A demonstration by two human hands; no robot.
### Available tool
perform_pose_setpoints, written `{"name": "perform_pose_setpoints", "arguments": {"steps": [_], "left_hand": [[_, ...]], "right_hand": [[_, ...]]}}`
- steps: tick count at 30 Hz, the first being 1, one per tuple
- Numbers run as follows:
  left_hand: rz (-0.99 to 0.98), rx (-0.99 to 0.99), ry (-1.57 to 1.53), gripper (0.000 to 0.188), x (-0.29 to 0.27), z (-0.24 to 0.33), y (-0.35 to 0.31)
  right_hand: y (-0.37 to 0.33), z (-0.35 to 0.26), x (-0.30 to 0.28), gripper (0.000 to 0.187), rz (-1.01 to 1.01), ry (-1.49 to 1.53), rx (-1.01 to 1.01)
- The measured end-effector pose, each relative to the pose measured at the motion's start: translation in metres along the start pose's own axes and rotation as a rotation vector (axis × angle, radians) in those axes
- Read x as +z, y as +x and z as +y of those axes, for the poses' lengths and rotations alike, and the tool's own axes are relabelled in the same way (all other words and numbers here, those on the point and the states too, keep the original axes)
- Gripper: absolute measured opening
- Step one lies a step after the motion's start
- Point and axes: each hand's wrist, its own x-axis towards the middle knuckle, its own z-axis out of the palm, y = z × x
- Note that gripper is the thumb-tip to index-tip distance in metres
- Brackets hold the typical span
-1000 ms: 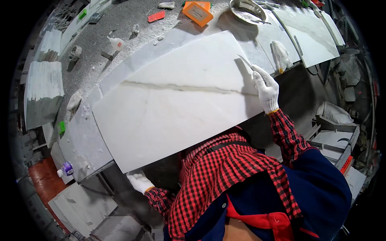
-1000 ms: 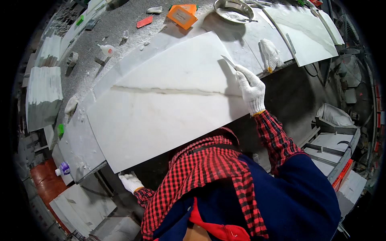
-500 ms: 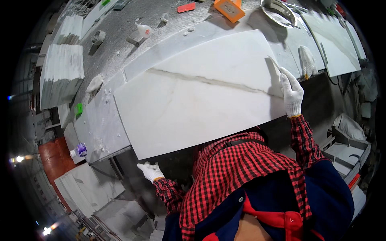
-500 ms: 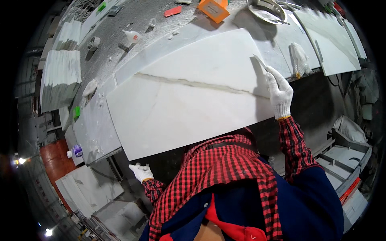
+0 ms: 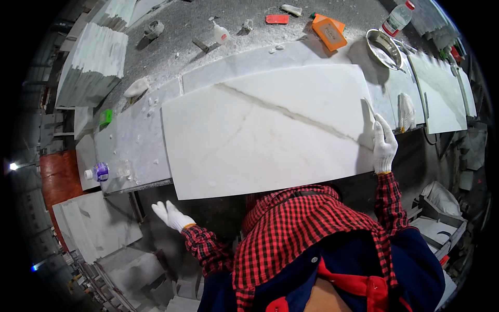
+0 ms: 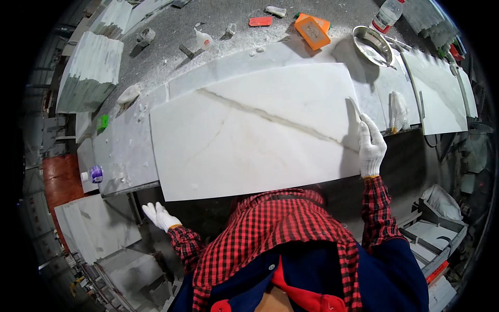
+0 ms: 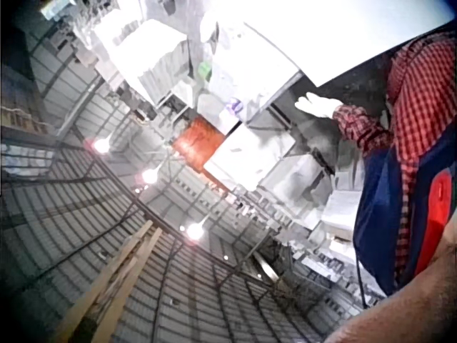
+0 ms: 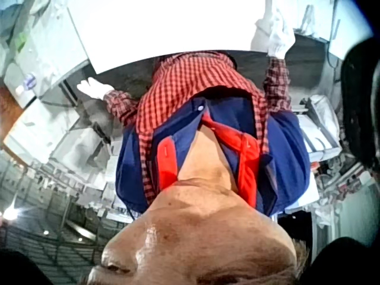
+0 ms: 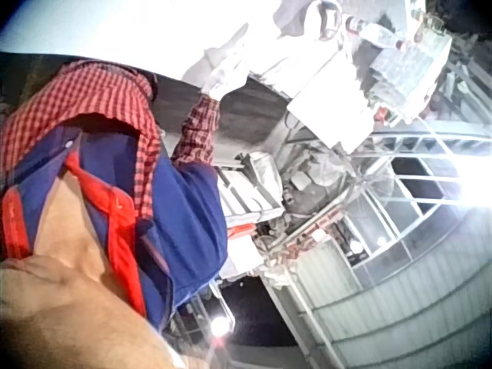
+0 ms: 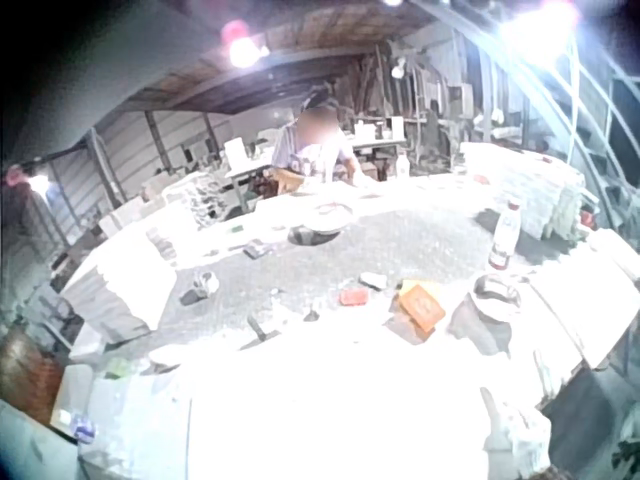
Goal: The person applies a white paste to a crack on a large white stone slab using a small bottle, then spreads and smooths the paste with a metal spatula. They repeatedly scrape and wipe the area to blend the repair into the surface.
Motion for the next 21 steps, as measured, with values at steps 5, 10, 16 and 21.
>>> {"name": "perform_pose_setpoints", "arguments": {"steps": [5, 10, 16, 21], "left_hand": [[-0.092, 0.209, 0.107, 0.054, 0.043, 0.071, 0.010], [-0.404, 0.303, 0.119, 0.045, 0.103, 0.105, 0.042], [-0.911, 0.284, 0.114, 0.052, 0.242, 0.126, 0.021], [-0.980, 0.518, 0.319, 0.068, 0.361, 0.090, 0.027]], "right_hand": [[0.001, 0.003, 0.000, 0.029, 0.014, 0.010, -0.034], [-0.003, 0.000, 0.000, 0.029, 0.016, -0.013, -0.052], [-0.005, -0.008, -0.008, 0.031, 0.035, -0.157, -0.157], [-0.005, -0.037, 0.001, 0.032, 0.008, -0.101, -0.178]]}}
